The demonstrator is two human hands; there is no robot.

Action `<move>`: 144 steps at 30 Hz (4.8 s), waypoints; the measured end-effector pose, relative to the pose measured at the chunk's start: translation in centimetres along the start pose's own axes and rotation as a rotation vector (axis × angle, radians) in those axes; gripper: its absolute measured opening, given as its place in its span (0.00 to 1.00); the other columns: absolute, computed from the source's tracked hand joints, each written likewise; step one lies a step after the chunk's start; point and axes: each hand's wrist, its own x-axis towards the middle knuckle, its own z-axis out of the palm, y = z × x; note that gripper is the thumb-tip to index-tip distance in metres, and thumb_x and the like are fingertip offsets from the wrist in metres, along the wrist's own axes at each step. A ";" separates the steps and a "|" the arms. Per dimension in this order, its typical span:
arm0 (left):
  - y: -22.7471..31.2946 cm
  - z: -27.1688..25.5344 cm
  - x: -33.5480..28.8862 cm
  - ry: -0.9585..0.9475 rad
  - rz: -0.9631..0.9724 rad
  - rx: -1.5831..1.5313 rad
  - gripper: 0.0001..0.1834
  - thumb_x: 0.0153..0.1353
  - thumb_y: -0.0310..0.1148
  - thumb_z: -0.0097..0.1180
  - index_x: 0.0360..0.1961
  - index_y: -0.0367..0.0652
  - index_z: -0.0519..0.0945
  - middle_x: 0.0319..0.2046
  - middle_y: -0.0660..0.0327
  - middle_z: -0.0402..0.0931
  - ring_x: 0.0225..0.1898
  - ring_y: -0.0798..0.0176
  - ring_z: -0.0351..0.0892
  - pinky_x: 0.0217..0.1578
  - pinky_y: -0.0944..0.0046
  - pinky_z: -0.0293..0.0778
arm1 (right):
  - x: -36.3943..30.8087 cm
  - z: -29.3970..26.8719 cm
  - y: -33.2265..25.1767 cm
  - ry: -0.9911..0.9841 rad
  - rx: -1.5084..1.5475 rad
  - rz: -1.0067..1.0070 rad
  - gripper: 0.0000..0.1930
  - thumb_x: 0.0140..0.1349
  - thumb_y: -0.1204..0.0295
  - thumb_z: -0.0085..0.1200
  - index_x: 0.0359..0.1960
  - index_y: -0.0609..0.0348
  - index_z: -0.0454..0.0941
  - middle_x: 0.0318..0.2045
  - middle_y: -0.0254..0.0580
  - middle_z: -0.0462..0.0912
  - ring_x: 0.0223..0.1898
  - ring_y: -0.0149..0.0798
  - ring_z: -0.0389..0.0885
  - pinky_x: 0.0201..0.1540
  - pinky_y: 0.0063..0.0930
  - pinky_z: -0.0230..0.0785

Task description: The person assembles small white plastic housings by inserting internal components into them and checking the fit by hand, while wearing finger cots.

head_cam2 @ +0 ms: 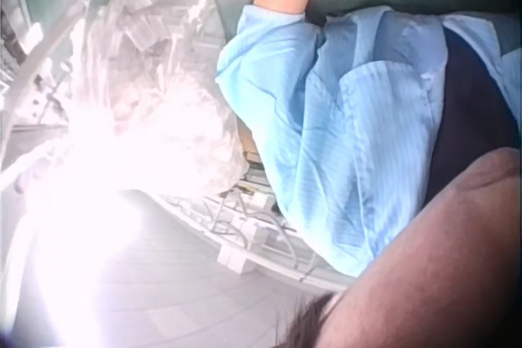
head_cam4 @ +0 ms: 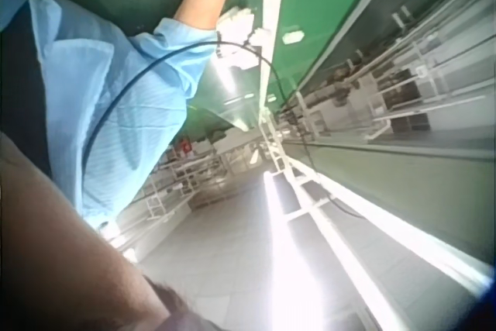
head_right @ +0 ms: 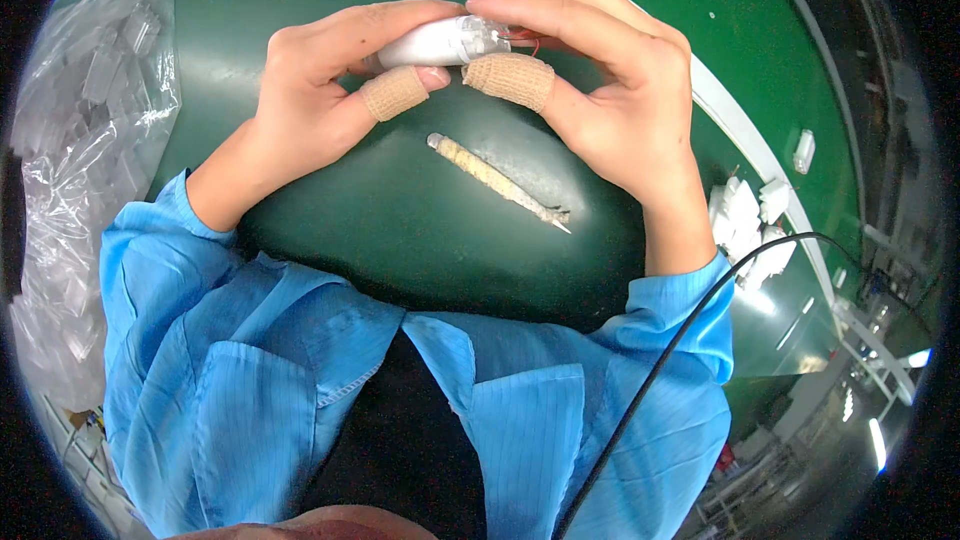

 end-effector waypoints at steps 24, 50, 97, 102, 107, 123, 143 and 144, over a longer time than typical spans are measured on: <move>0.3 -0.1 -0.6 -0.028 0.180 0.146 0.20 0.51 0.29 0.66 0.47 0.40 0.81 0.40 0.54 0.82 0.33 0.62 0.82 0.29 0.68 0.78 | -0.1 -0.5 -1.1 -0.111 -0.446 -0.229 0.17 0.45 0.74 0.66 0.41 0.60 0.83 0.35 0.47 0.84 0.39 0.43 0.84 0.41 0.29 0.76; 0.4 -0.4 -0.6 -0.072 0.018 0.423 0.22 0.48 0.29 0.66 0.48 0.44 0.81 0.50 0.52 0.76 0.45 0.56 0.80 0.43 0.63 0.78 | -0.4 1.9 -0.3 0.043 -0.613 -0.405 0.15 0.40 0.75 0.68 0.33 0.62 0.82 0.31 0.41 0.81 0.33 0.42 0.82 0.35 0.29 0.77; 2.2 -1.7 1.0 -0.310 0.241 0.324 0.39 0.40 0.29 0.70 0.55 0.27 0.68 0.42 0.44 0.70 0.39 0.49 0.75 0.43 0.59 0.73 | -1.4 1.0 1.1 -0.007 -0.373 -0.330 0.47 0.23 0.54 0.77 0.50 0.66 0.75 0.37 0.44 0.78 0.34 0.37 0.76 0.34 0.26 0.71; -2.3 -0.2 2.0 -0.049 0.728 0.400 0.38 0.40 0.32 0.70 0.54 0.28 0.70 0.38 0.48 0.72 0.38 0.52 0.75 0.51 0.54 0.68 | -1.3 1.0 1.0 -0.027 -0.319 -0.354 0.47 0.22 0.57 0.79 0.50 0.68 0.73 0.39 0.47 0.78 0.36 0.39 0.77 0.37 0.28 0.72; -5.2 0.6 2.8 0.255 1.198 0.496 0.36 0.40 0.34 0.70 0.52 0.30 0.72 0.35 0.52 0.73 0.38 0.55 0.76 0.59 0.49 0.62 | -1.5 0.6 1.4 -0.084 -0.153 -0.291 0.50 0.21 0.60 0.81 0.51 0.70 0.71 0.46 0.51 0.76 0.44 0.43 0.76 0.47 0.32 0.71; 1.6 -1.2 -0.5 -0.114 0.412 0.411 0.36 0.37 0.31 0.67 0.52 0.33 0.73 0.37 0.55 0.71 0.38 0.55 0.74 0.55 0.51 0.67 | -1.6 0.3 2.7 -0.102 -0.087 -0.324 0.52 0.21 0.57 0.81 0.53 0.69 0.68 0.47 0.50 0.74 0.48 0.43 0.74 0.51 0.32 0.68; 2.5 -1.8 0.4 -0.175 0.219 0.344 0.39 0.40 0.33 0.71 0.54 0.29 0.70 0.40 0.47 0.71 0.40 0.48 0.76 0.48 0.59 0.72 | -1.6 1.2 2.6 -0.058 -0.014 -0.196 0.45 0.32 0.63 0.78 0.55 0.70 0.69 0.49 0.49 0.73 0.49 0.41 0.73 0.52 0.33 0.68; 2.2 -1.9 0.4 -0.166 0.210 0.344 0.39 0.40 0.34 0.71 0.54 0.29 0.71 0.40 0.47 0.72 0.40 0.49 0.76 0.49 0.59 0.72 | -1.1 1.3 2.4 -0.074 0.023 -0.153 0.45 0.31 0.66 0.78 0.55 0.70 0.70 0.50 0.48 0.74 0.50 0.41 0.74 0.52 0.34 0.69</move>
